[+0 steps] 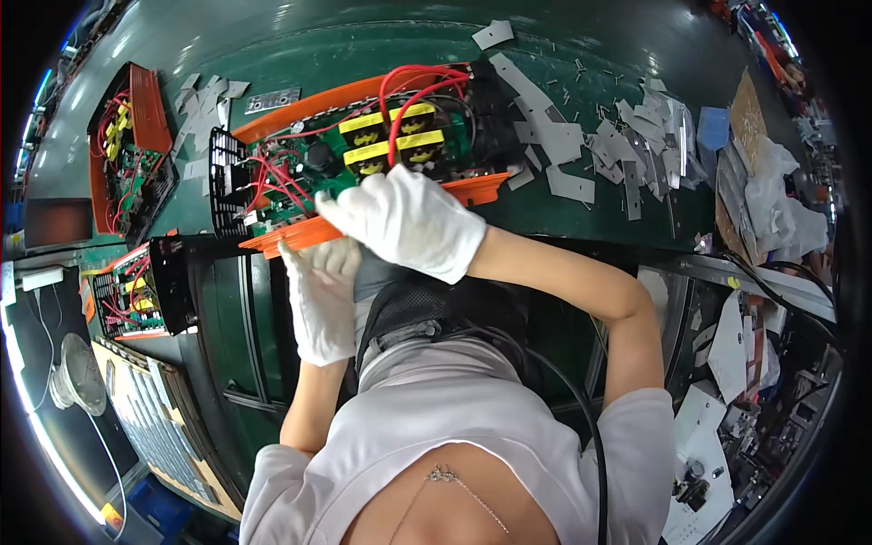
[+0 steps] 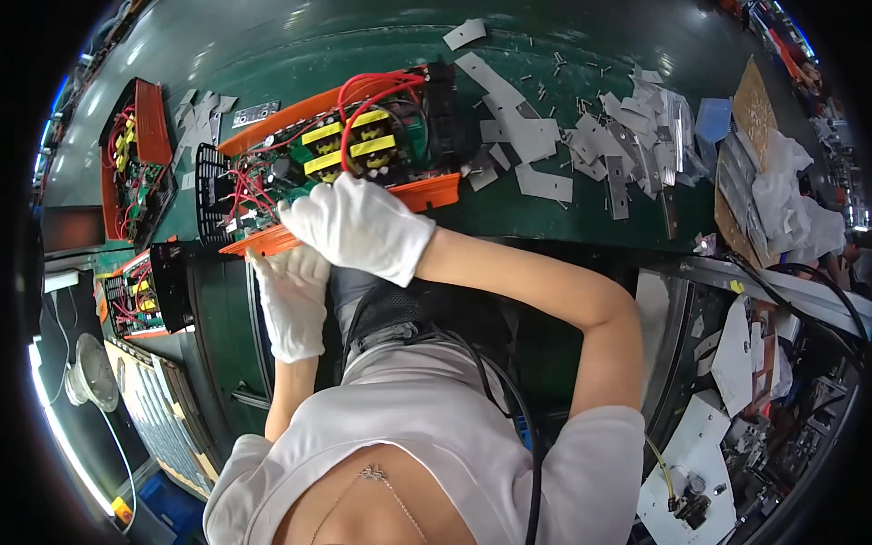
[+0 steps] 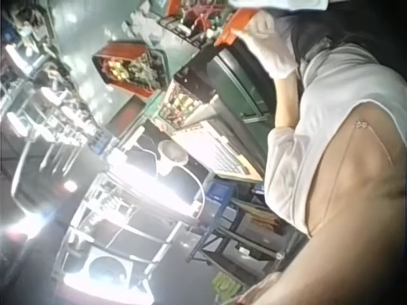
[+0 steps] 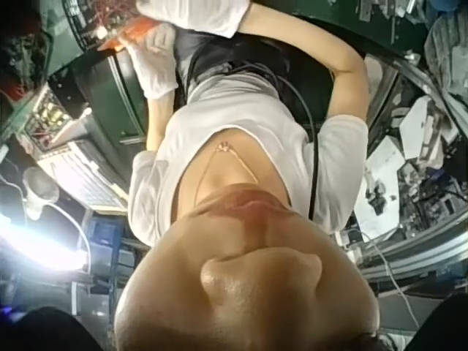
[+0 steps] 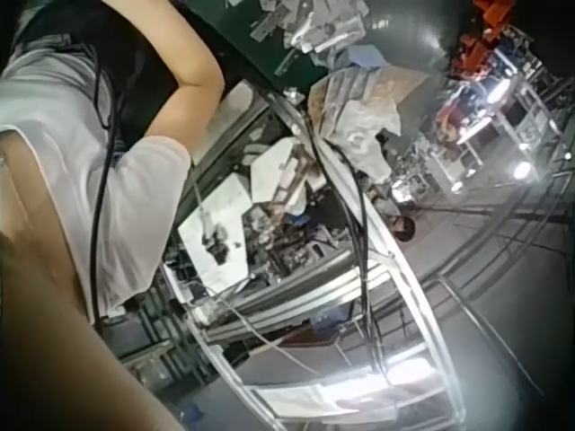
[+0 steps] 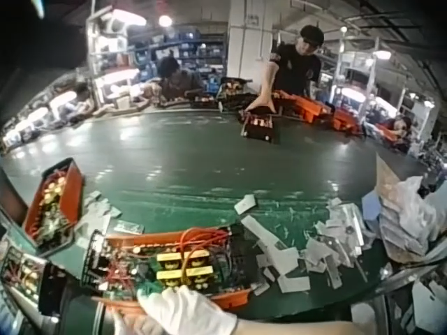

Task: Assembling electronic components and circuit boards into units at a factory workstation.

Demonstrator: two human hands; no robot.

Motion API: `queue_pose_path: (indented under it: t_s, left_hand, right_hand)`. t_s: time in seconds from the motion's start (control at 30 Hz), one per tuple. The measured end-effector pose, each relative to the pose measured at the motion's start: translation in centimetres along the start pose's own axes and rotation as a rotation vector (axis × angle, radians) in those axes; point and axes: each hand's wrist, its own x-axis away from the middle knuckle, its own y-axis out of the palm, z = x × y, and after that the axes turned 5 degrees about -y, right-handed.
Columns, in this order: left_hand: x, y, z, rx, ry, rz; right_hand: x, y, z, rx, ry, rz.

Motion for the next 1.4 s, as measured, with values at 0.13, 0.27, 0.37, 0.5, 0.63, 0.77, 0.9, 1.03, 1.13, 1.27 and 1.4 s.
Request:
queue_pose_path:
  t_s: [0.13, 0.27, 0.37, 0.5, 0.63, 0.77, 0.9, 1.03, 1.13, 1.27, 1.4]
  left_hand:
    - [0.7, -0.4, -1.8, -0.106, -0.212, 0.185]
    - [0.5, 0.1, -3.1, -0.152, 0.022, 0.154]
    - [-0.1, -1.8, -3.5, -0.317, 0.022, 0.066]
    - [-0.1, -0.5, -2.9, -0.446, 0.087, 0.027]
    - [-0.3, -1.5, -1.9, -1.034, 0.285, -0.464]
    - [-0.7, -0.2, -1.7, -1.479, 0.866, -0.506]
    - [-0.2, 1.8, -1.3, -1.447, 1.223, -0.472]
    - [0.6, 3.8, -1.5, -1.219, 1.243, -0.454]
    - [0.7, 4.4, -1.5, -1.238, 1.239, -0.42]
    - [0.6, 6.2, -2.0, -1.259, 1.252, -0.397]
    - [0.4, 6.5, -2.2, -1.296, 1.304, -0.437]
  right_hand:
    - [-0.4, 1.0, -0.2, 0.008, 0.024, -0.015]
    - [-0.8, -2.4, -0.4, -0.132, 0.032, 0.049]
    - [1.8, -5.4, -0.4, -0.322, 0.098, 0.18]
    - [10.8, -8.4, 3.6, 0.218, 0.742, 0.288]
    - [20.7, -7.9, 5.5, 0.166, 1.593, 0.43]
    - [21.8, -8.5, 5.6, 0.322, 1.579, 0.182]
    - [21.2, -8.9, 6.2, 0.166, 1.696, 0.226]
    - [20.7, -7.9, 5.0, 0.081, 1.535, 0.544]
    - [18.3, -7.8, 4.3, -0.218, 1.553, 0.876]
    - [18.3, -6.1, 5.1, -0.019, 1.26, 0.67]
    - [18.8, -6.5, 6.3, 0.192, 1.06, 0.471]
